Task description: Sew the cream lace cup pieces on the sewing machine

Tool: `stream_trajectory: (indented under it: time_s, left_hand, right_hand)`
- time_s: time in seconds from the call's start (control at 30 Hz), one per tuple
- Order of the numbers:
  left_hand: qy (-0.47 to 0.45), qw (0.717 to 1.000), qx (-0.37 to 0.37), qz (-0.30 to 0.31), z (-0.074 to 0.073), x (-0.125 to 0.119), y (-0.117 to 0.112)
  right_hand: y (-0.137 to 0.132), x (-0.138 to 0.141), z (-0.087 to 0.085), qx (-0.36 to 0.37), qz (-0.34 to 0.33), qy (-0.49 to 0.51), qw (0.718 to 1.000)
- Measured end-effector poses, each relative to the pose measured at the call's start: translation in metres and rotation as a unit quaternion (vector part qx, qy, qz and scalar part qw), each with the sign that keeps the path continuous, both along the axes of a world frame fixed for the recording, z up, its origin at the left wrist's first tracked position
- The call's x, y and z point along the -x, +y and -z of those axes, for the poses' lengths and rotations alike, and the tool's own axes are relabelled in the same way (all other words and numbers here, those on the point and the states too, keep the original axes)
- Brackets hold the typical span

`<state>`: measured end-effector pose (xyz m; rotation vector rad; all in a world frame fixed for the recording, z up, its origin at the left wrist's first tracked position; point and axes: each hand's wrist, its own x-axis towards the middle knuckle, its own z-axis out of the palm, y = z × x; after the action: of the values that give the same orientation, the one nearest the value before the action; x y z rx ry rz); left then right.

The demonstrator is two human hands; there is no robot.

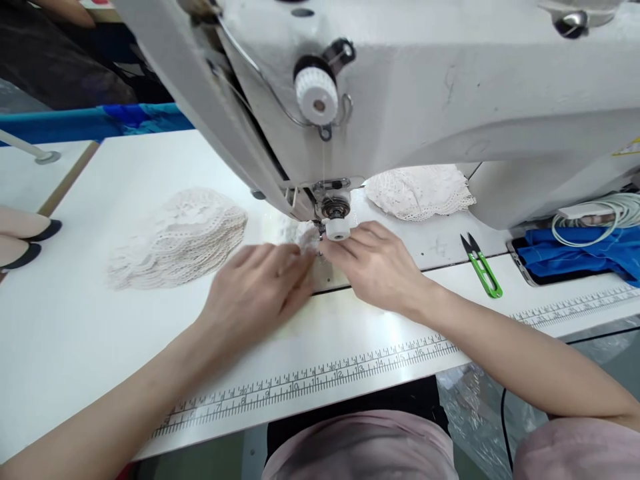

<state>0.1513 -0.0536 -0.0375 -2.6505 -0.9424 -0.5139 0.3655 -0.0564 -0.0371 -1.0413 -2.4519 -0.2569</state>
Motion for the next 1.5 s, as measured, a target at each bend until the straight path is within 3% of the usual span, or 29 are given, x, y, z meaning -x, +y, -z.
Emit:
stream_trajectory:
  time_s: [0.1,0.17,0.23,0.37,0.43,0.57,0.73,0.8,0.9,1.03,1.2,1.5]
  left_hand:
    - [-0.017,0.978,0.009,0.207,-0.008,-0.004,-0.019]
    - [-0.05,0.959,-0.032,0.276,-0.013,-0.003,-0.024]
    - [-0.092,0.97,-0.061,0.215,-0.015,0.001,-0.02]
    - [-0.061,0.998,0.001,-0.021,-0.009,0.007,-0.004]
    - [-0.033,0.998,0.021,-0.047,-0.004,0.006,0.001]
    - [-0.048,0.997,0.021,-0.055,-0.001,0.003,0.001]
    - [-0.191,0.961,0.182,-0.081,-0.012,0.004,-0.006]
    - [-0.226,0.945,0.226,-0.071,-0.018,0.002,-0.01]
    - [-0.255,0.934,0.247,-0.039,-0.022,-0.001,-0.015]
    - [-0.232,0.958,0.167,0.009,-0.015,-0.003,-0.015]
    - [-0.188,0.981,0.037,0.039,-0.007,-0.001,-0.011]
    - [-0.147,0.985,-0.046,0.076,-0.011,0.0,-0.009]
  right_hand:
    - [-0.005,0.004,0.003,0.077,-0.118,0.016,0.99]
    - [-0.006,0.005,0.005,0.084,-0.195,0.028,0.977]
    - [-0.005,0.003,0.005,0.061,-0.228,0.054,0.97]
    - [-0.003,-0.003,0.0,0.028,-0.211,0.075,0.974]
    - [-0.002,-0.005,-0.001,0.024,-0.202,0.069,0.977]
    - [-0.001,-0.005,0.001,0.018,-0.192,0.077,0.978]
    - [-0.007,0.0,0.002,0.028,-0.128,0.142,0.981]
    - [-0.01,0.003,0.001,0.059,-0.064,0.165,0.982]
    - [-0.013,0.006,0.0,0.161,0.005,0.187,0.969]
    - [-0.012,0.006,0.004,0.229,0.001,0.219,0.949]
    - [-0.014,0.006,0.005,0.195,-0.022,0.218,0.956]
    - [-0.016,0.007,0.005,0.14,-0.058,0.205,0.967]
